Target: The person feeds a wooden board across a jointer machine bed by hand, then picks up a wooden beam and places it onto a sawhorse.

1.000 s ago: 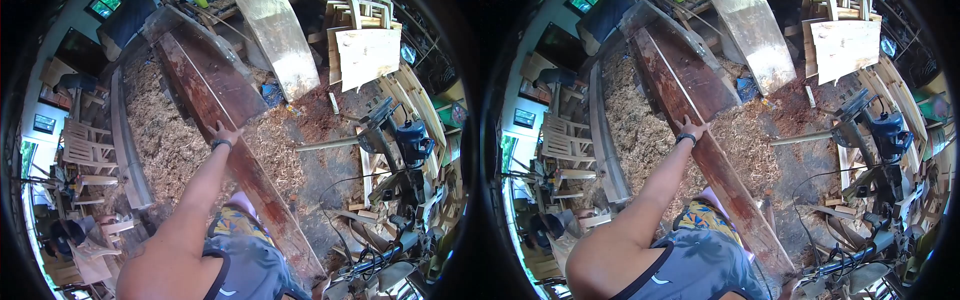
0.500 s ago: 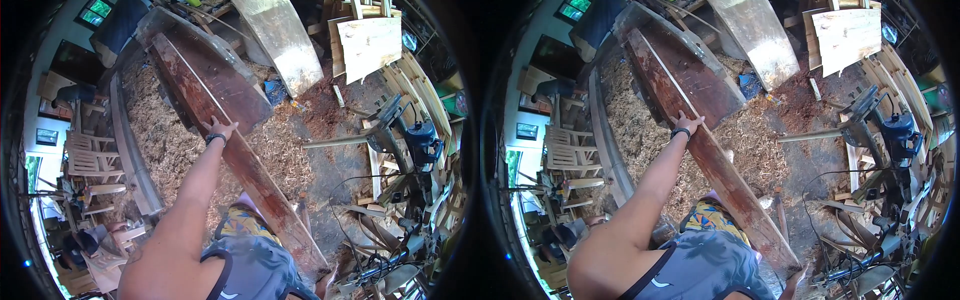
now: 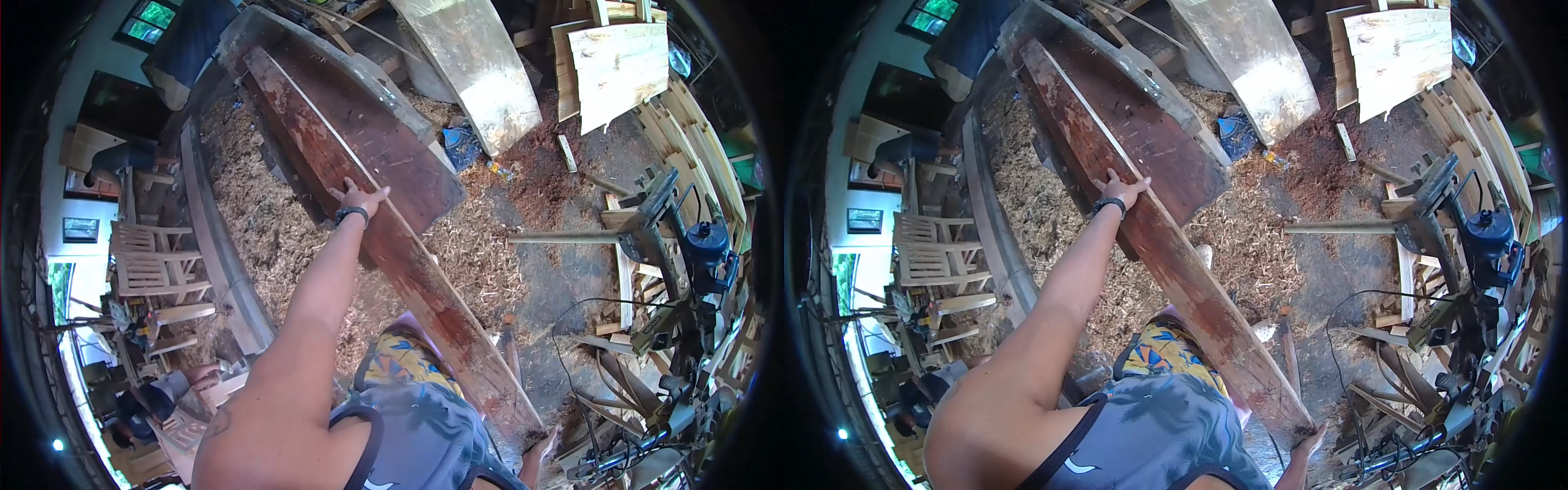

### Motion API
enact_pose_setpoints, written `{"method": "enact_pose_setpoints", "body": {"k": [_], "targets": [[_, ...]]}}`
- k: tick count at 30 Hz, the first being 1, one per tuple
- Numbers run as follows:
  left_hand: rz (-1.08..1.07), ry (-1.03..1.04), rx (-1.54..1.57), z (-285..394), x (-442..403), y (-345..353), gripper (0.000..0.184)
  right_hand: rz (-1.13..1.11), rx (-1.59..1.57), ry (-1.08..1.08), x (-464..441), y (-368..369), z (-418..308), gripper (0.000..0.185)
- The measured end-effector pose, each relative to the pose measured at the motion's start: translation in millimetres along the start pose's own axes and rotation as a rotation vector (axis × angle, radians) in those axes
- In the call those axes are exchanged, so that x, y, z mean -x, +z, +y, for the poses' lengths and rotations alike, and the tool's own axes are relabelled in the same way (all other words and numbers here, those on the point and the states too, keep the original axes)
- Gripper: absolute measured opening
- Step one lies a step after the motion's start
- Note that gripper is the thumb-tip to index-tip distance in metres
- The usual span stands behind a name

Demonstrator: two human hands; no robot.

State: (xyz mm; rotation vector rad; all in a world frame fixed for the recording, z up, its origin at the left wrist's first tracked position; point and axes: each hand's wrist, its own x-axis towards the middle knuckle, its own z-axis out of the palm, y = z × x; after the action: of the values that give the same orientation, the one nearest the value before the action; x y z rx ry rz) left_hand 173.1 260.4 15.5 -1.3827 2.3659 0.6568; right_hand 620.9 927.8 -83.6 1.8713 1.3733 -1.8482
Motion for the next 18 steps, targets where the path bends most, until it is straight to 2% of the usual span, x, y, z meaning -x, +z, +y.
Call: {"method": "enact_pose_setpoints", "body": {"k": [2, 9, 10, 11, 13, 15, 18], "targets": [[0.018, 0.02, 0.008, -4.0, -24.9, -0.5, 0.131, -0.073, -0.045, 0.036, -8.5, 4.4, 8.0, 0.09], [0.064, 0.008, -0.046, 7.3, -106.4, -32.6, 0.132, -0.101, -0.002, 0.07, 21.5, 82.4, 7.6, 0.092], [0.071, 0.01, -0.061, 8.6, -119.5, -38.9, 0.132, -0.048, 0.032, -0.029, 47.6, 113.0, 1.5, 0.093], [0.077, 0.012, -0.074, 9.4, -134.5, -45.2, 0.132, -0.043, 0.034, -0.03, 45.8, 119.5, 6.5, 0.093], [0.065, 0.016, -0.073, 10.6, -172.7, -60.6, 0.133, -0.185, 0.001, 0.083, 48.5, 143.9, 11.9, 0.092], [0.082, 0.026, -0.163, 12.2, -212.4, -74.9, 0.133, -0.155, -0.004, 0.085, 58.0, 175.7, 21.5, 0.092], [0.079, 0.032, -0.241, 23.4, -264.3, -111.0, 0.132, -0.251, 0.002, 0.045, 71.8, 230.5, 37.1, 0.089]]}}
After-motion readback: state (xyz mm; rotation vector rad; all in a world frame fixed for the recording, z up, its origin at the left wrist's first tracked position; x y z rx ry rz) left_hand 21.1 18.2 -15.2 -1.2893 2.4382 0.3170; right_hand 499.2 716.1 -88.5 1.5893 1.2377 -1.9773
